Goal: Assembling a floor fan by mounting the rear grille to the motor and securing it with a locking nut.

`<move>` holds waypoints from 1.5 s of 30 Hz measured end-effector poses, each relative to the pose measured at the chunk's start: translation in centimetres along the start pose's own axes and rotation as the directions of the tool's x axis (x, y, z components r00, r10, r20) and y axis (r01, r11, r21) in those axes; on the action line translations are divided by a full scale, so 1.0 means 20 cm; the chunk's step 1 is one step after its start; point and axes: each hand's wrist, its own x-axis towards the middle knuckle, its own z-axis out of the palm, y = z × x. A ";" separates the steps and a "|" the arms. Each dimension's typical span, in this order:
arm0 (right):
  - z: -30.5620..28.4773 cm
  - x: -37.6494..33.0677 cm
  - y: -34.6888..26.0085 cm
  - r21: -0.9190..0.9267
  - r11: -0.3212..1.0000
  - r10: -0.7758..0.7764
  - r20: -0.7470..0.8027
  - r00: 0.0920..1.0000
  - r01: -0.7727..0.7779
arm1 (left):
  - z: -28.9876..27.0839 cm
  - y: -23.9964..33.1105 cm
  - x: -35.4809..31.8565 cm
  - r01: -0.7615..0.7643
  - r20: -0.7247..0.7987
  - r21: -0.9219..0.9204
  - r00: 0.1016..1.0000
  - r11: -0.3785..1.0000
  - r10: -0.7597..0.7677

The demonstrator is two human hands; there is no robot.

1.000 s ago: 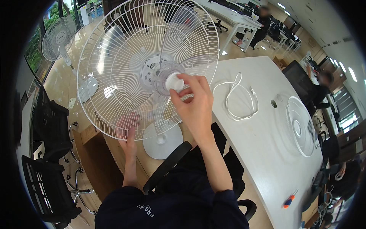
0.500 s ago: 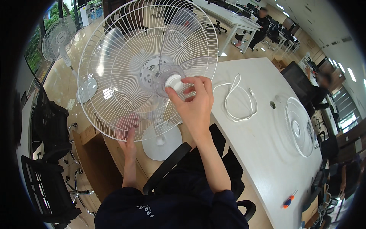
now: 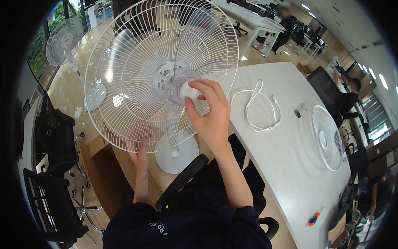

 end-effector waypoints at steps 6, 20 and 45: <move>0.01 -0.01 -0.07 -0.188 0.970 0.115 -0.191 0.975 -0.151 | 0.02 0.02 0.00 0.012 0.009 -0.073 1.000 0.997 -0.011; 0.00 -0.01 -0.02 0.068 0.953 0.297 -0.047 0.954 -0.294 | 0.01 0.02 0.00 0.030 0.011 -0.046 0.999 0.998 -0.030; -0.05 0.01 -0.03 -0.139 0.975 -0.167 0.072 0.983 0.175 | 0.02 0.03 0.01 0.033 -0.027 -0.056 0.999 0.998 -0.035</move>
